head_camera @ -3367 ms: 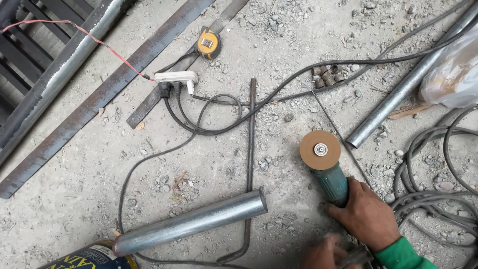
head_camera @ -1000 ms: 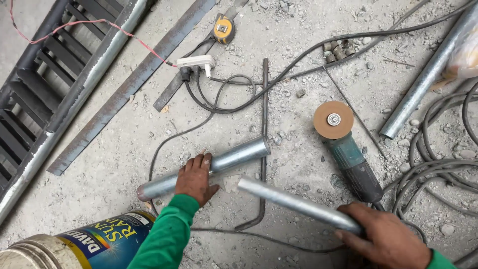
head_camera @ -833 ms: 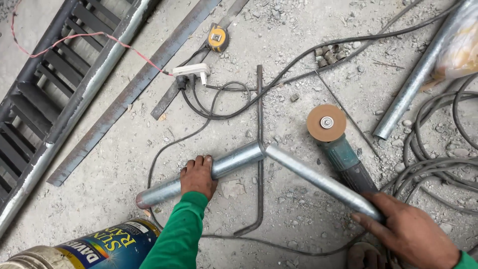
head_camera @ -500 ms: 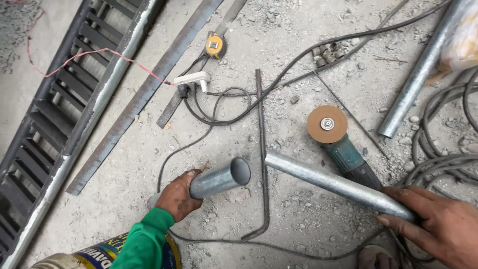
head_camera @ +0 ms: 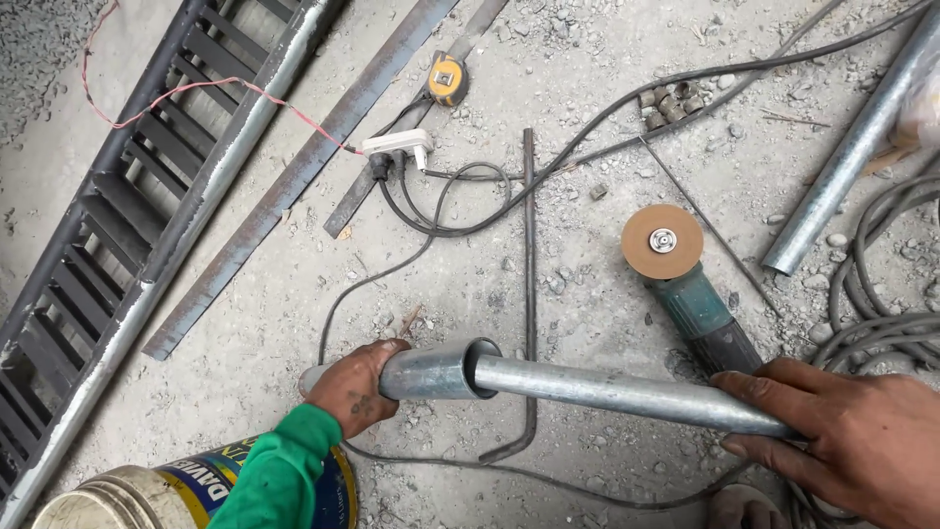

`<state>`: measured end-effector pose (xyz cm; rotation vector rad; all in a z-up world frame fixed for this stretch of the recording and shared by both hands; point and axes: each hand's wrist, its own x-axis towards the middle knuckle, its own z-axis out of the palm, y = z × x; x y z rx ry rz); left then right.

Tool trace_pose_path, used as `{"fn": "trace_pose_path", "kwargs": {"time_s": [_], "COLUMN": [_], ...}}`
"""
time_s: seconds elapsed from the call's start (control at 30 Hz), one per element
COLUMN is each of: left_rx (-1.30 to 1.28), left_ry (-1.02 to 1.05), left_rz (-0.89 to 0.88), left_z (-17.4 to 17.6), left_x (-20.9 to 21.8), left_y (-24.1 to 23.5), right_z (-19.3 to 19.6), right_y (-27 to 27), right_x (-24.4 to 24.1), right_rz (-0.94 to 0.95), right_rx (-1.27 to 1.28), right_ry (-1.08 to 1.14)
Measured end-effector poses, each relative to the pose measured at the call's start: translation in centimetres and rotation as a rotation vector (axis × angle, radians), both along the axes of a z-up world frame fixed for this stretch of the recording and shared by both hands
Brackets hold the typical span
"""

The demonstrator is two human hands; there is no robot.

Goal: The person uses an angle grinder to cut a metal pipe, then fits a smaller pipe inside the larger one to mark a cut line. They cut the larger pipe along the marked line and test the fit of the two pieces.

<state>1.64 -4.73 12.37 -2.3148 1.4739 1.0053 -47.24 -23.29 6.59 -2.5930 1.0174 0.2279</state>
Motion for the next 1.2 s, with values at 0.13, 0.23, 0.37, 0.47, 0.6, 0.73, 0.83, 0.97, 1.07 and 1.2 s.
{"fn": "trace_pose_path", "kwargs": {"time_s": [0.13,0.23,0.37,0.47,0.6,0.73,0.83,0.97,1.07,1.2], "left_rx": [0.044,0.077,0.146,0.150,0.134,0.084,0.142,0.116,0.138,0.139], "left_ry": [-0.024,-0.108,-0.192,-0.213,-0.282,-0.307,-0.302,-0.237,-0.216,-0.191], "left_rz": [-0.079,-0.330,-0.408,-0.420,-0.411,-0.406,-0.341,-0.327,-0.310,-0.265], "left_z": [-1.0,-3.3,-3.4,-2.7,-3.1,-4.3,-5.0,-6.4,-6.3,-6.1], "left_x": [-1.2,-1.0,-1.3,-0.3,1.7,3.1,3.6,4.9,4.8,4.4], "left_y": [0.1,0.7,0.2,0.4,1.2,1.6,1.3,1.4,1.1,0.8], "right_z": [0.1,0.9,0.8,-0.1,-0.6,-0.5,-1.0,-3.1,-3.8,-3.1], "right_y": [-0.2,-0.1,0.9,1.4,1.8,1.9,1.7,2.2,2.9,2.9], "right_x": [0.5,1.2,2.4,3.9,5.6,7.3,8.5,8.8,8.7,8.8], "right_rz": [0.045,0.125,0.190,0.229,0.252,0.248,0.239,0.249,0.233,0.214], "right_rx": [0.021,0.196,0.263,0.283,0.295,0.250,0.286,0.307,0.299,0.301], "right_ry": [0.182,0.305,0.245,0.173,0.108,0.070,0.090,0.050,0.060,0.089]}}
